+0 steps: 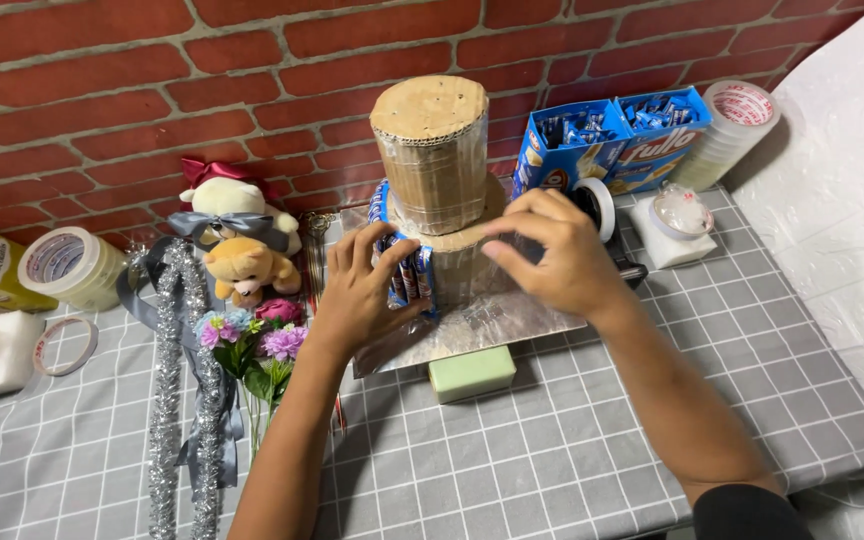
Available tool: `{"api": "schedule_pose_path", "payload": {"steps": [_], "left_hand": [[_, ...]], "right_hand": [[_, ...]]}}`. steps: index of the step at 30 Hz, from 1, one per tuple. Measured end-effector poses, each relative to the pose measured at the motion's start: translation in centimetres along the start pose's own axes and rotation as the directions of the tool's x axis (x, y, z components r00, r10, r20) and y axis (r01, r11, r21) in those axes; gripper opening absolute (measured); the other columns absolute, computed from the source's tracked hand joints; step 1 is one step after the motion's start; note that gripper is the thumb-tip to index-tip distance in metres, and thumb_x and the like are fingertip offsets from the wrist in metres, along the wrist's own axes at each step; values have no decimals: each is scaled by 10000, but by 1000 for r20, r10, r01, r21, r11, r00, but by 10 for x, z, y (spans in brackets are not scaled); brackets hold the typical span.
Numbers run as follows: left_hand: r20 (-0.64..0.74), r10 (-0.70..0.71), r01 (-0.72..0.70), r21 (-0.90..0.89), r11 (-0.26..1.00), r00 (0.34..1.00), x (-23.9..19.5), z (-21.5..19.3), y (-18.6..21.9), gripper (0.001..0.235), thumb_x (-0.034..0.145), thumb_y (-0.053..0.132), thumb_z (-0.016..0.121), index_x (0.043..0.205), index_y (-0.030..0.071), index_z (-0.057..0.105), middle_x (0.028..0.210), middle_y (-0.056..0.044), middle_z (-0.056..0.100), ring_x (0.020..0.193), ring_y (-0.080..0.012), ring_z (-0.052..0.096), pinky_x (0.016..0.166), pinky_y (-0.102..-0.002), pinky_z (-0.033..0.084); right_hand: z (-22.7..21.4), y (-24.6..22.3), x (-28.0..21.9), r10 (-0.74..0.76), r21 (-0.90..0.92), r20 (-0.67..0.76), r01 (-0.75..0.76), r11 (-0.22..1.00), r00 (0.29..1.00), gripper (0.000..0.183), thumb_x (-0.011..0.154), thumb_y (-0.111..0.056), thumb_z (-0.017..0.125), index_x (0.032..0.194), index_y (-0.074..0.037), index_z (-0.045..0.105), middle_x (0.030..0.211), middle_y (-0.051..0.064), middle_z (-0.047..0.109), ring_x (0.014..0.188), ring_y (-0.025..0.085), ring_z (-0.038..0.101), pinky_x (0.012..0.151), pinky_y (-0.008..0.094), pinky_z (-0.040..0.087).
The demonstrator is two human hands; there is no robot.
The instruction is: Assembling a snack cake by taping individual chocolate wafer bars around a cylindrical cardboard base.
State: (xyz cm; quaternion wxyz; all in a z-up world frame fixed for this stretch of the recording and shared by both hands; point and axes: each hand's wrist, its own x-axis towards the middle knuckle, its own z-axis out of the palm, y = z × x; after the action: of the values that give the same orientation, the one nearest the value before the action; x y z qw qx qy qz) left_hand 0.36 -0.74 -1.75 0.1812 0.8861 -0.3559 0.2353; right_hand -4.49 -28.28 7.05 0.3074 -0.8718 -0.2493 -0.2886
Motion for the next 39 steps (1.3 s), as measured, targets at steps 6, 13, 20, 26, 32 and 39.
{"api": "schedule_pose_path", "payload": {"steps": [6,13,20,26,32,39], "left_hand": [[107,-15,17,-21,1000,994,3,-14,3,915,679,528,862,1450,317,419,1418,-81,346,1282,-331,336,1023,-469,333],[113,-35,45,-91,995,993,5,-15,5,770,767,488,754,1438,312,418,1407,-78,332,1271,-343,326,1026,-469,335],[154,-51,71,-124,990,987,4,-13,4,762,757,434,724,1440,325,407,1427,-90,315,1293,-354,301,1063,-486,309],[164,-60,82,-133,988,985,6,-17,7,759,756,405,726,1439,323,407,1420,-92,308,1289,-348,286,1058,-475,309],[146,-48,71,-151,986,988,7,-17,7,757,771,428,742,1441,308,410,1419,-93,313,1280,-367,290,1061,-498,304],[138,-48,72,-178,981,989,8,-19,7,759,779,443,747,1450,305,420,1420,-99,317,1273,-379,293,1056,-504,300]], "right_hand": [[-72,78,-59,306,-213,24,-294,932,952,111,862,-160,792,942,-86,771,884,135,705,798,317,662,772,432,518],[-101,104,-100,671,-314,220,-600,736,708,289,927,-237,711,1139,-58,791,1168,241,711,1044,403,700,915,470,535],[-85,97,-97,753,-159,212,-739,655,623,183,878,-181,732,1007,-76,808,1063,136,722,928,271,677,805,387,530],[-75,105,-85,843,-19,175,-854,520,509,149,820,-153,727,936,-92,800,630,47,654,578,127,585,546,246,420],[-81,106,-93,816,260,206,-834,487,540,282,844,-57,725,1112,25,692,801,153,746,560,107,625,510,186,442],[-86,86,-115,844,318,170,-839,443,509,369,858,-29,735,1205,60,644,831,191,745,537,102,612,456,164,448]]}}
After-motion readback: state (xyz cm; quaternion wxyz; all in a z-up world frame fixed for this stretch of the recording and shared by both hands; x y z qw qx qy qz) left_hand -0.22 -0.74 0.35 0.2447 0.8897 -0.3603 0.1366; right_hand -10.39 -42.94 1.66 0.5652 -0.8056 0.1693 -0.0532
